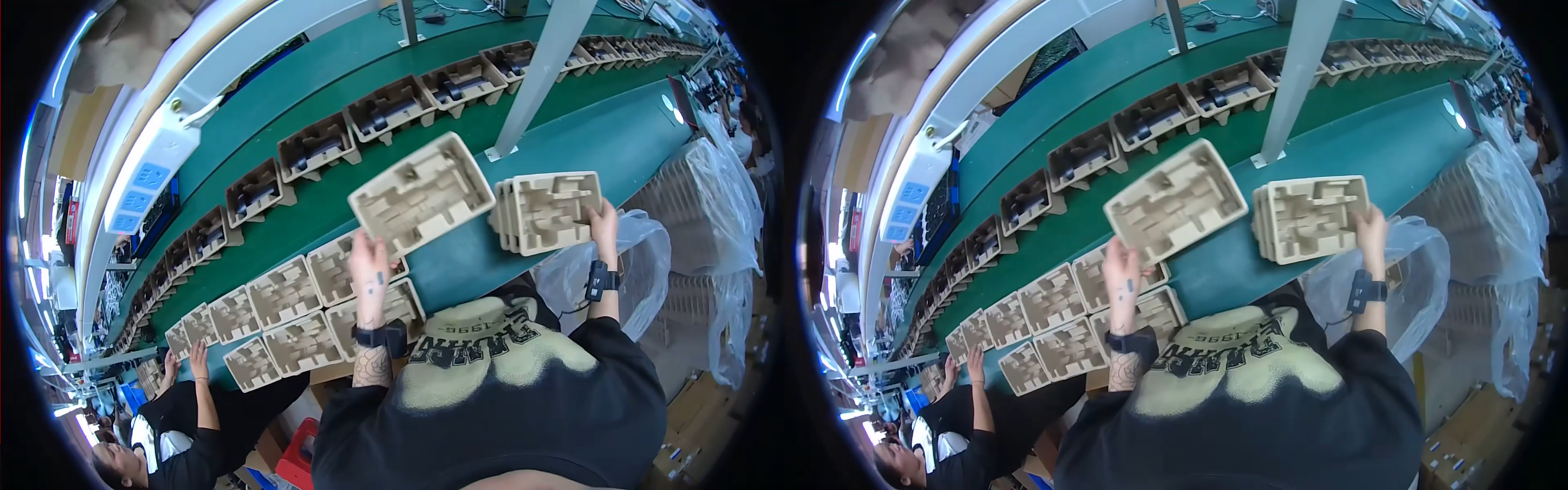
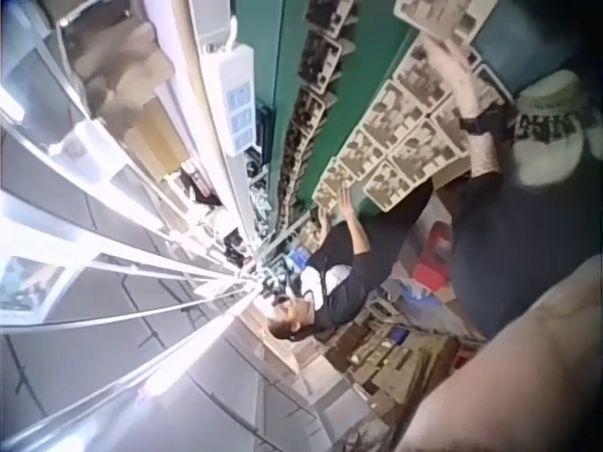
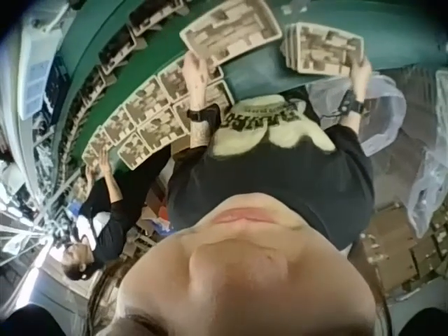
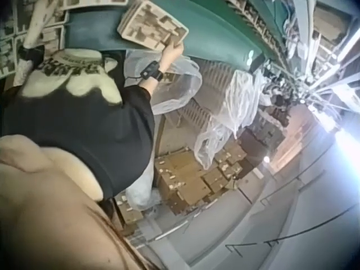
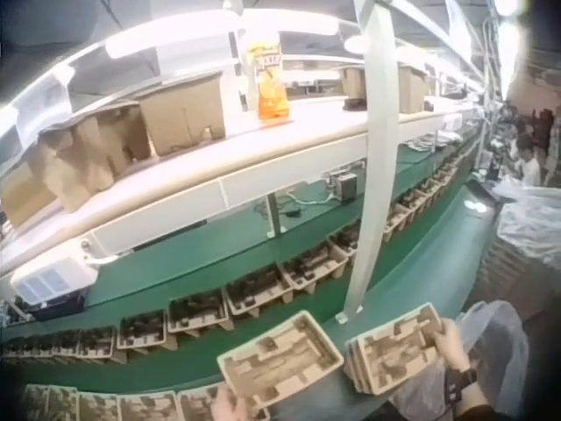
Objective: The person picks up cardboard trays from a bag and places them onto the assembly line. Then, the person takes black plastic components from a box and places them into the cardboard trays.
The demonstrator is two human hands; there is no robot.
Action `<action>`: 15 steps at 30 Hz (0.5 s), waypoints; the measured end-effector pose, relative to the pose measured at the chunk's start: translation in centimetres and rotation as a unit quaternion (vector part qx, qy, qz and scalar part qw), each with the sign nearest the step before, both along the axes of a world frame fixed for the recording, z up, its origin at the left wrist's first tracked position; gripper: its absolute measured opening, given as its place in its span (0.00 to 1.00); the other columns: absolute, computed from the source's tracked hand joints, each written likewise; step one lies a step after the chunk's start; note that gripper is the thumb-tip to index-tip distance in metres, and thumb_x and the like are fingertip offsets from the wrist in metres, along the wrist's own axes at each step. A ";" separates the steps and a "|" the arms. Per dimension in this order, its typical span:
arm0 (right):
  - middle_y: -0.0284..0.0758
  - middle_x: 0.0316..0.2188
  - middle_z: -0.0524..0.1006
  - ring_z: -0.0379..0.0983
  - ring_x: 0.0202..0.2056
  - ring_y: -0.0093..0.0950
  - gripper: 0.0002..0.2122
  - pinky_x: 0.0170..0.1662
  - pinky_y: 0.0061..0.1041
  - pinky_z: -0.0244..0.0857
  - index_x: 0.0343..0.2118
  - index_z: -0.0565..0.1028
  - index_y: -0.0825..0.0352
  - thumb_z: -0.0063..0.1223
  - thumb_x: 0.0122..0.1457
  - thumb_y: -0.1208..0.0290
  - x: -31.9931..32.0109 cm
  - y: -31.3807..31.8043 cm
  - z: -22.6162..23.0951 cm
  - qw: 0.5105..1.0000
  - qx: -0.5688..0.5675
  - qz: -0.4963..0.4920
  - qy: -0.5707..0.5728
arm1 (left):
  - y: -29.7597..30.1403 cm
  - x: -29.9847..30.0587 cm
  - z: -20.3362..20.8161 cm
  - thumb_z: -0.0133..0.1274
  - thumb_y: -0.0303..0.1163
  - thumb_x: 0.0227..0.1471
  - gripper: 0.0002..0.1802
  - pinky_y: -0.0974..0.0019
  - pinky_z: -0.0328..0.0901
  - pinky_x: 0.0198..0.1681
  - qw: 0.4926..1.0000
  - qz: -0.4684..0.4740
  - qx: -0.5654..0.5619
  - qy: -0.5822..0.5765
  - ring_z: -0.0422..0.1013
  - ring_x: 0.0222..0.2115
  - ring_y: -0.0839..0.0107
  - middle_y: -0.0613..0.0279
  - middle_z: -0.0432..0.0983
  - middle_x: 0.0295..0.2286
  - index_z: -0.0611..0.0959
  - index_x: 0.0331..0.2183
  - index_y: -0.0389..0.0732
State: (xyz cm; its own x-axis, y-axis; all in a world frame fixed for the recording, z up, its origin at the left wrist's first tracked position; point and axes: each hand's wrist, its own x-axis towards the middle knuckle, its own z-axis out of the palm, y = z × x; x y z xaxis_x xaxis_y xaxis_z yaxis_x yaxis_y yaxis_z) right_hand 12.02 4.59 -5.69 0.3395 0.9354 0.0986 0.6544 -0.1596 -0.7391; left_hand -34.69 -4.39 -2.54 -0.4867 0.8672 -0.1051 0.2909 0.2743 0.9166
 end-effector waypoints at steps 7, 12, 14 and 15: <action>0.47 0.28 0.77 0.74 0.33 0.44 0.12 0.38 0.33 0.66 0.37 0.76 0.70 0.54 0.48 0.73 8.3 3.4 1.4 0.996 -0.043 0.024 -0.070 | 0.5 4.8 -7.2 0.49 0.31 0.51 0.20 0.54 0.69 0.25 0.923 -0.111 -0.129 0.346 0.74 0.22 0.51 0.45 0.75 0.24 0.71 0.43 0.28; 0.46 0.27 0.76 0.75 0.31 0.41 0.12 0.36 0.32 0.67 0.37 0.77 0.69 0.54 0.48 0.72 10.0 6.4 0.9 0.996 -0.052 0.027 -0.065 | 2.0 9.9 -2.5 0.48 0.36 0.53 0.18 0.55 0.69 0.31 0.815 -0.055 0.038 0.575 0.73 0.27 0.51 0.44 0.76 0.28 0.76 0.39 0.32; 0.44 0.25 0.77 0.75 0.30 0.36 0.12 0.35 0.30 0.67 0.36 0.77 0.70 0.54 0.48 0.73 10.2 7.0 0.9 0.996 -0.072 0.055 -0.018 | 4.1 15.3 1.3 0.50 0.40 0.54 0.18 0.54 0.68 0.33 0.937 -0.090 0.014 0.338 0.73 0.28 0.50 0.47 0.76 0.24 0.78 0.34 0.32; 0.43 0.24 0.77 0.75 0.29 0.33 0.11 0.34 0.29 0.67 0.36 0.77 0.70 0.54 0.48 0.73 10.1 7.1 0.8 0.994 -0.085 0.075 0.005 | 5.0 17.9 0.8 0.50 0.42 0.54 0.19 0.56 0.68 0.32 0.978 -0.129 -0.008 0.163 0.74 0.28 0.51 0.48 0.76 0.24 0.79 0.34 0.32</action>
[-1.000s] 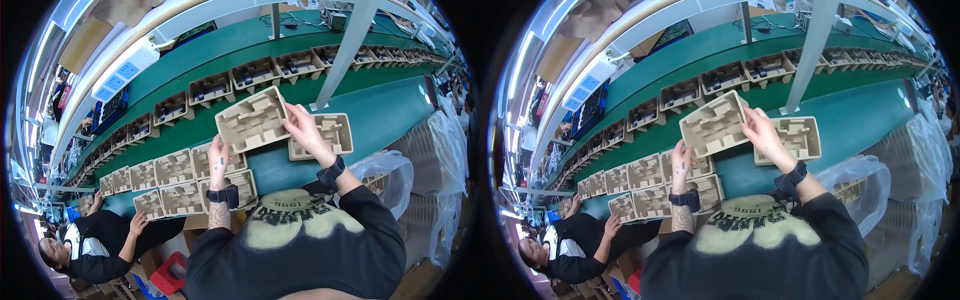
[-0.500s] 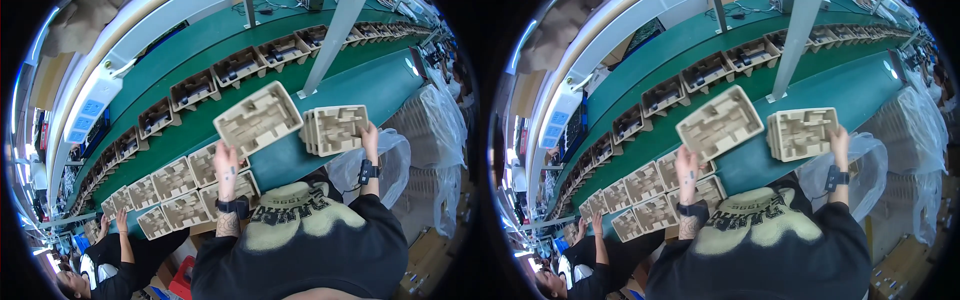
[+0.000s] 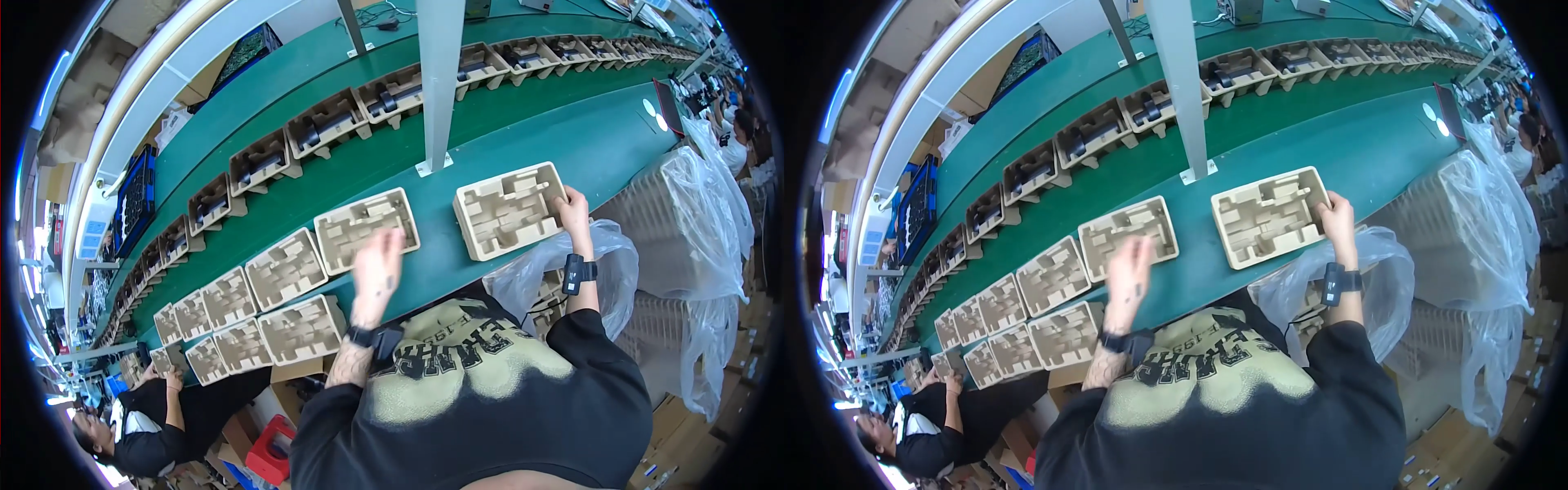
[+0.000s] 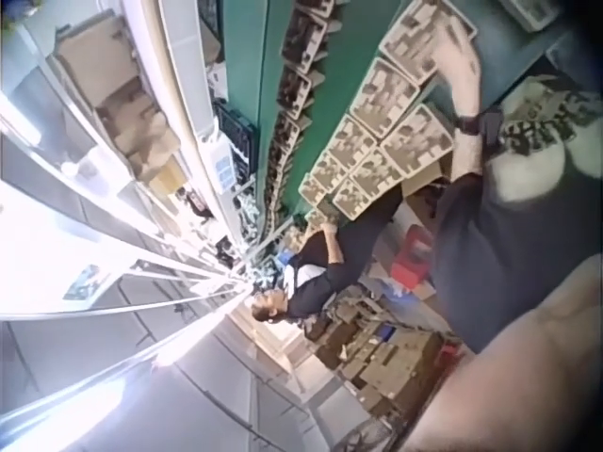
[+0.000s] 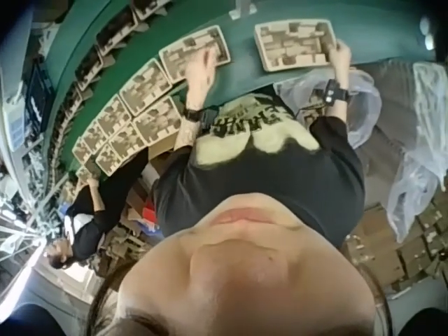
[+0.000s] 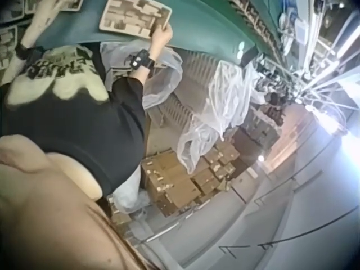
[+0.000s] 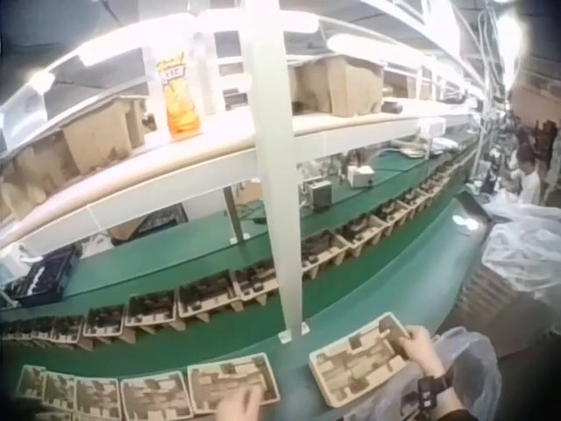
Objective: The person picks up cardboard trays from a bag and places them onto the assembly line. Then, the person takes black plastic components from a box and places them into the cardboard trays.
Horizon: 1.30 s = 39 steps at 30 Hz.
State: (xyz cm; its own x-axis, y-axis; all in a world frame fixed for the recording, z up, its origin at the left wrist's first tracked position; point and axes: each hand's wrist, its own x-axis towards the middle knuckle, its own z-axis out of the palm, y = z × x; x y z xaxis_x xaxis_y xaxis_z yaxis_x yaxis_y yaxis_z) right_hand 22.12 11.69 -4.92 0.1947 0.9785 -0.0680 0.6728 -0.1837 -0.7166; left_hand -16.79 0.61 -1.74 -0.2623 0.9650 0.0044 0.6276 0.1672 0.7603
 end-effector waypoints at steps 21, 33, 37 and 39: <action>0.30 0.36 0.69 0.71 0.29 0.16 0.34 0.32 0.16 0.67 0.62 0.54 0.62 0.52 0.51 0.85 -12.4 -12.3 2.0 0.810 -0.221 0.344 0.420 | -12.7 -3.0 4.9 0.53 0.33 0.49 0.18 0.63 0.69 0.35 0.941 0.020 -0.329 0.075 0.76 0.30 0.59 0.50 0.76 0.27 0.75 0.42 0.34; 0.40 0.37 0.74 0.72 0.38 0.34 0.12 0.44 0.27 0.65 0.41 0.74 0.71 0.52 0.52 0.78 3.5 -0.9 -0.9 0.949 0.197 -0.074 -0.236 | -0.7 11.0 3.8 0.52 0.42 0.55 0.16 0.70 0.64 0.23 0.952 -0.180 -0.168 -0.184 0.71 0.20 0.74 0.59 0.73 0.19 0.79 0.33 0.37; 0.35 0.33 0.75 0.72 0.36 0.27 0.11 0.42 0.22 0.64 0.39 0.75 0.70 0.53 0.51 0.76 5.7 0.4 -3.8 0.995 -0.084 0.017 -0.047 | 6.2 14.3 -4.8 0.53 0.43 0.53 0.17 0.70 0.63 0.20 0.980 -0.184 -0.056 -0.047 0.71 0.15 0.71 0.61 0.71 0.14 0.76 0.26 0.37; 0.34 0.34 0.76 0.73 0.36 0.25 0.12 0.42 0.21 0.65 0.39 0.75 0.71 0.53 0.51 0.77 7.6 -0.7 -5.1 0.992 0.110 -0.023 0.061 | 5.8 16.0 -2.9 0.52 0.41 0.53 0.16 0.69 0.64 0.20 0.980 -0.172 -0.012 -0.102 0.72 0.15 0.70 0.61 0.71 0.14 0.74 0.24 0.37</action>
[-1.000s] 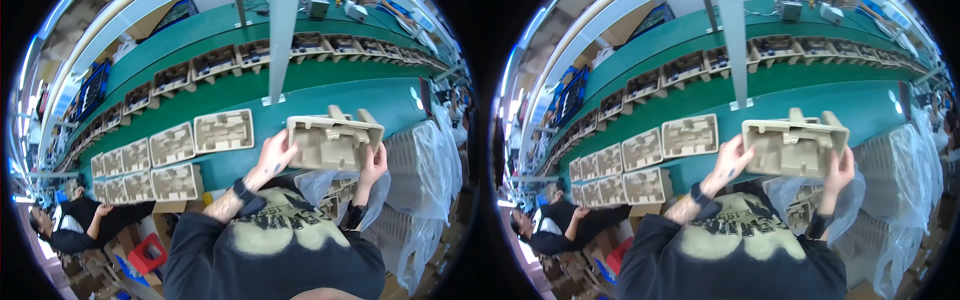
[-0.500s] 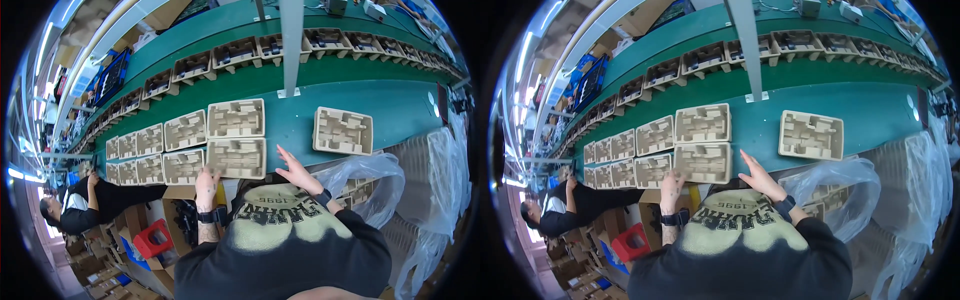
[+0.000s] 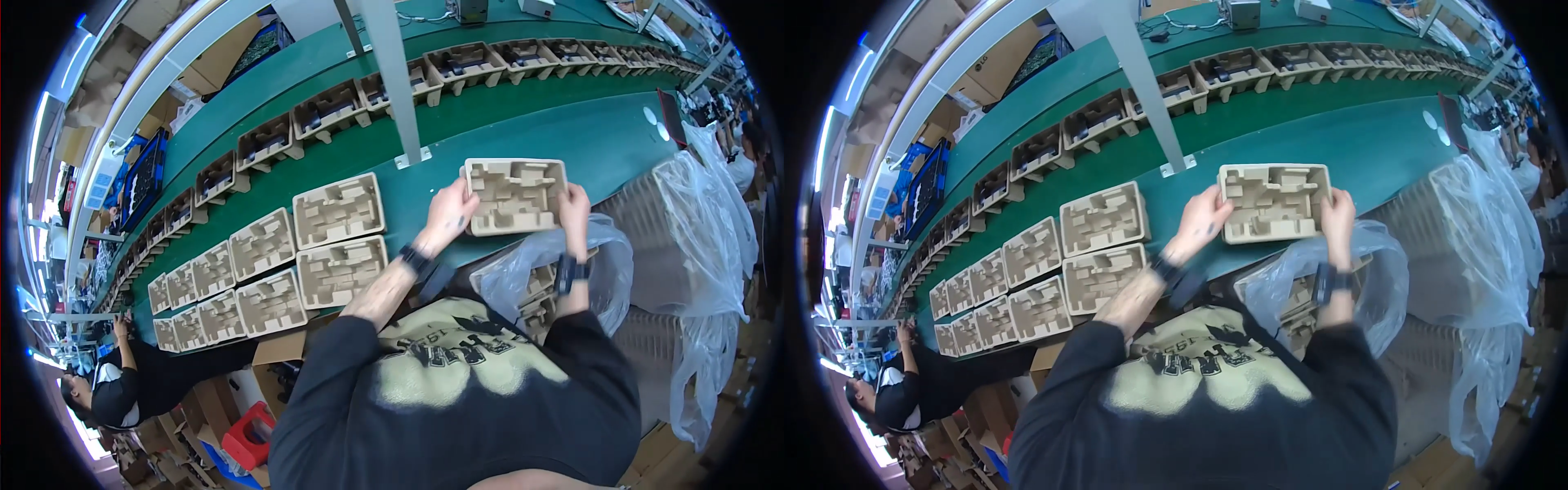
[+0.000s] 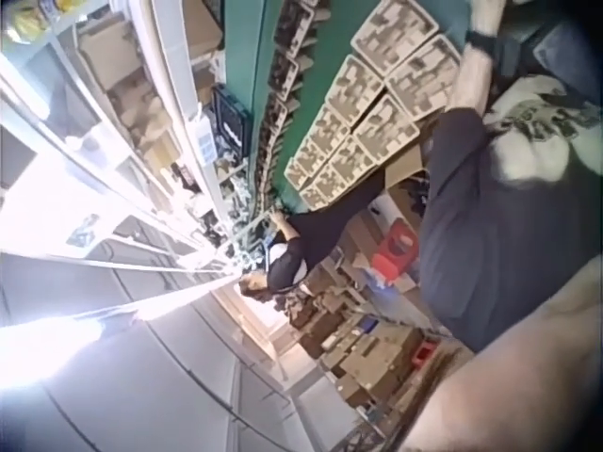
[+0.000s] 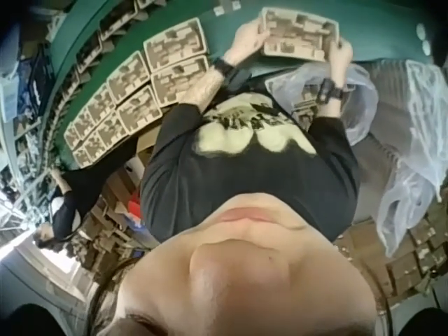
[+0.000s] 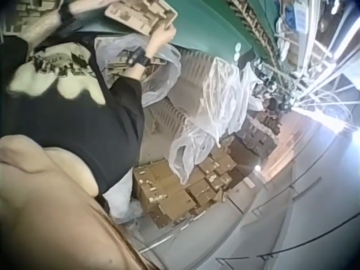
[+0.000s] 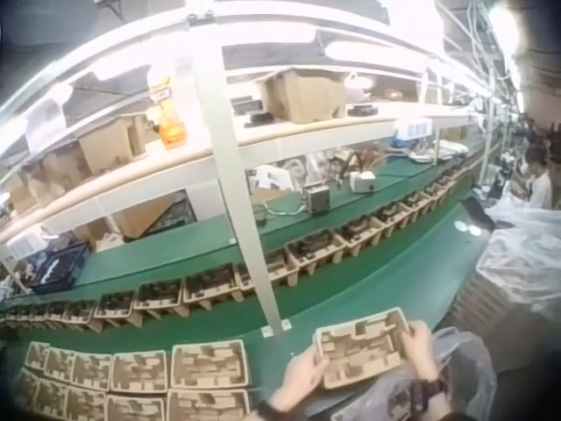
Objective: The person picks up cardboard trays from a bag and places them onto the assembly line. Then, the person takes black plastic components from a box and places them into the cardboard trays.
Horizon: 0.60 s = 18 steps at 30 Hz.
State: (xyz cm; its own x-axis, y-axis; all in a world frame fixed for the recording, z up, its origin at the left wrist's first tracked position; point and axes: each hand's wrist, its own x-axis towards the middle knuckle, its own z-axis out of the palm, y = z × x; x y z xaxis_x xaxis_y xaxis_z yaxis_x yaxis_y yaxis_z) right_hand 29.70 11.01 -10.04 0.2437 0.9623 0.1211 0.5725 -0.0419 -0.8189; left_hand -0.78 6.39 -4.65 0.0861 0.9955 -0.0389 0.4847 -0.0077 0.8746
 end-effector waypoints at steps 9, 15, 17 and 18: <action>0.35 0.34 0.77 0.72 0.33 0.21 0.13 0.38 0.21 0.66 0.41 0.74 0.73 0.54 0.52 0.78 -4.8 -2.2 2.7 0.986 0.022 0.082 0.143 | -0.7 -5.3 0.9 0.53 0.30 0.46 0.10 0.69 0.62 0.21 0.992 0.096 0.007 0.080 0.66 0.16 0.76 0.61 0.68 0.13 0.72 0.21 0.36; 0.36 0.37 0.76 0.73 0.38 0.24 0.14 0.43 0.23 0.66 0.43 0.74 0.73 0.53 0.52 0.79 -8.2 -4.8 1.9 0.965 -0.010 0.099 0.244 | -5.0 -7.2 2.3 0.54 0.34 0.43 0.12 0.64 0.61 0.22 0.987 0.160 0.031 0.002 0.63 0.16 0.67 0.56 0.67 0.14 0.72 0.21 0.36; 0.36 0.38 0.76 0.73 0.40 0.26 0.15 0.46 0.24 0.66 0.44 0.73 0.73 0.53 0.51 0.80 -7.7 -5.5 0.0 0.973 -0.012 0.124 0.194 | -7.4 -6.6 0.4 0.55 0.37 0.42 0.14 0.61 0.61 0.22 0.983 0.180 0.026 0.020 0.63 0.15 0.58 0.53 0.66 0.14 0.71 0.21 0.37; 0.37 0.37 0.76 0.73 0.41 0.27 0.15 0.46 0.24 0.66 0.44 0.73 0.74 0.53 0.51 0.80 -7.4 -4.2 -0.5 0.969 0.066 0.111 0.209 | -6.3 -6.1 -0.4 0.55 0.36 0.43 0.14 0.61 0.61 0.22 0.979 0.198 0.042 -0.003 0.62 0.15 0.58 0.54 0.66 0.14 0.71 0.21 0.37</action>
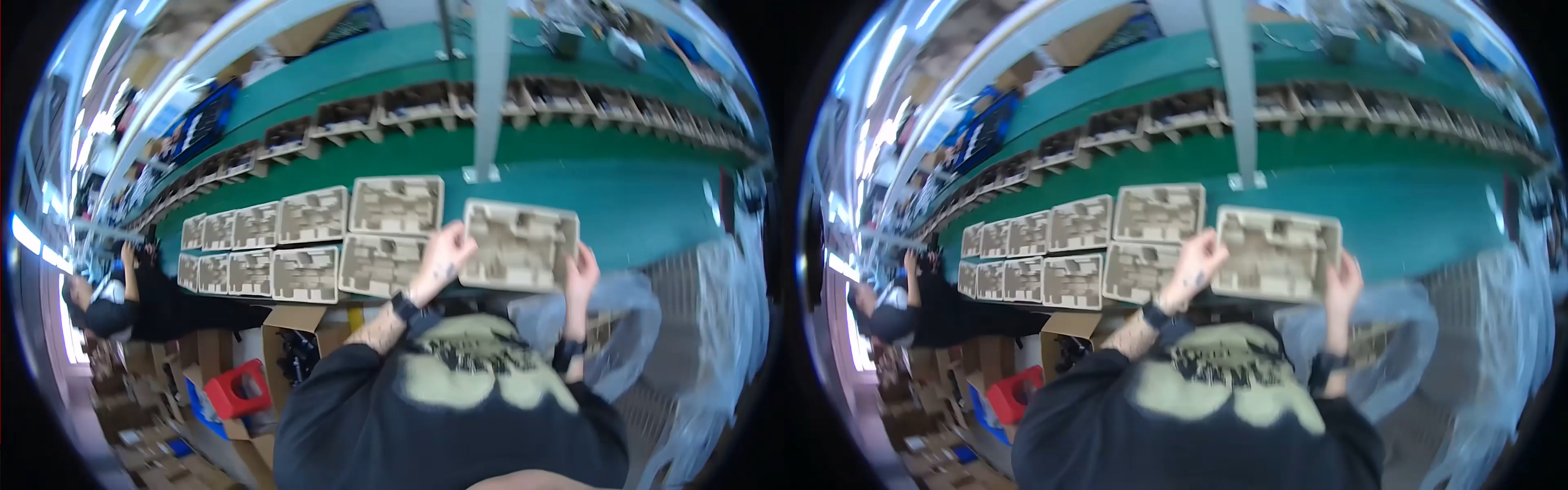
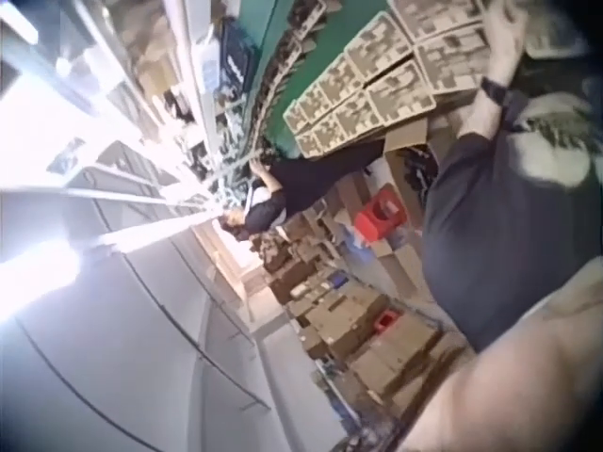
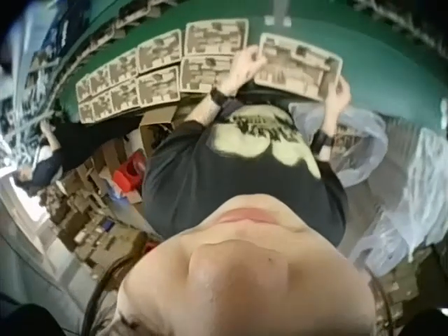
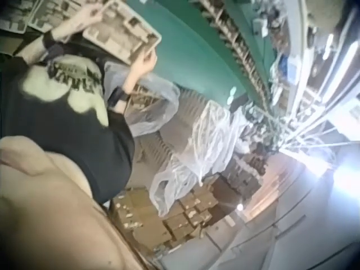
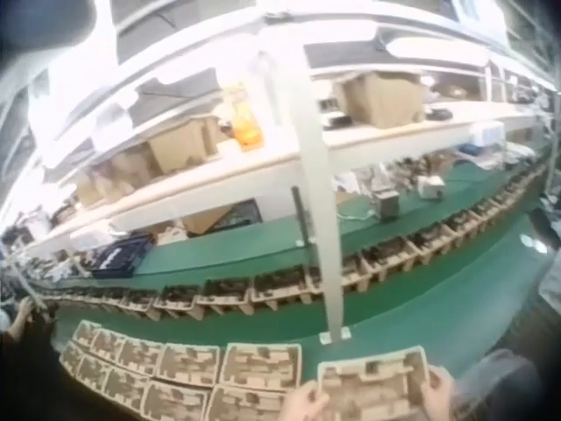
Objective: The person picks up cardboard trays from a bag and places them onto the assembly line. Then, the person takes black plastic components from a box and places them into the cardboard trays.
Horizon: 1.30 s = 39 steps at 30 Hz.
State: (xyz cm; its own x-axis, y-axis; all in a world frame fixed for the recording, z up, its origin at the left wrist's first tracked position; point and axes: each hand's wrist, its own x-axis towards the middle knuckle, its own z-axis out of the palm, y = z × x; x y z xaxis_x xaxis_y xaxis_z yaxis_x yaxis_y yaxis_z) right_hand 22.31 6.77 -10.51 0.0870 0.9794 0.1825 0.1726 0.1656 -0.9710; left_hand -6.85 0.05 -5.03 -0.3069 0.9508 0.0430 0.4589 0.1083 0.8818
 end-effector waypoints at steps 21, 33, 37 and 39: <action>0.33 0.42 0.76 0.71 0.40 0.19 0.20 0.44 0.17 0.63 0.52 0.70 0.69 0.49 0.55 0.76 -1.1 16.6 -2.0 0.980 -0.059 0.188 -0.030 | -1.8 3.0 -5.5 0.52 0.27 0.43 0.29 0.57 0.69 0.35 0.875 -0.359 -0.020 0.322 0.74 0.30 0.54 0.55 0.76 0.27 0.70 0.50 0.47; 0.36 0.44 0.74 0.70 0.44 0.27 0.19 0.49 0.26 0.63 0.53 0.67 0.68 0.49 0.58 0.73 1.2 3.4 0.3 0.988 0.080 -0.111 -0.069 | -2.4 2.0 0.1 0.53 0.28 0.48 0.29 0.58 0.63 0.49 0.886 -0.334 0.018 0.321 0.68 0.46 0.52 0.46 0.73 0.42 0.68 0.53 0.39; 0.42 0.43 0.74 0.71 0.44 0.31 0.22 0.48 0.28 0.64 0.49 0.69 0.70 0.57 0.52 0.66 14.3 -7.1 -8.1 0.869 -0.098 -0.473 -0.105 | -4.7 0.2 2.2 0.51 0.25 0.51 0.25 0.61 0.60 0.52 0.920 -0.300 0.043 0.249 0.68 0.48 0.55 0.48 0.72 0.45 0.70 0.52 0.36; 0.45 0.45 0.72 0.71 0.45 0.33 0.27 0.49 0.29 0.63 0.51 0.67 0.71 0.59 0.49 0.62 18.7 -12.3 -16.4 0.856 -0.224 -0.440 -0.150 | -5.2 -0.6 2.3 0.48 0.23 0.53 0.22 0.65 0.64 0.48 0.964 -0.214 -0.009 0.159 0.71 0.44 0.60 0.51 0.73 0.43 0.71 0.52 0.36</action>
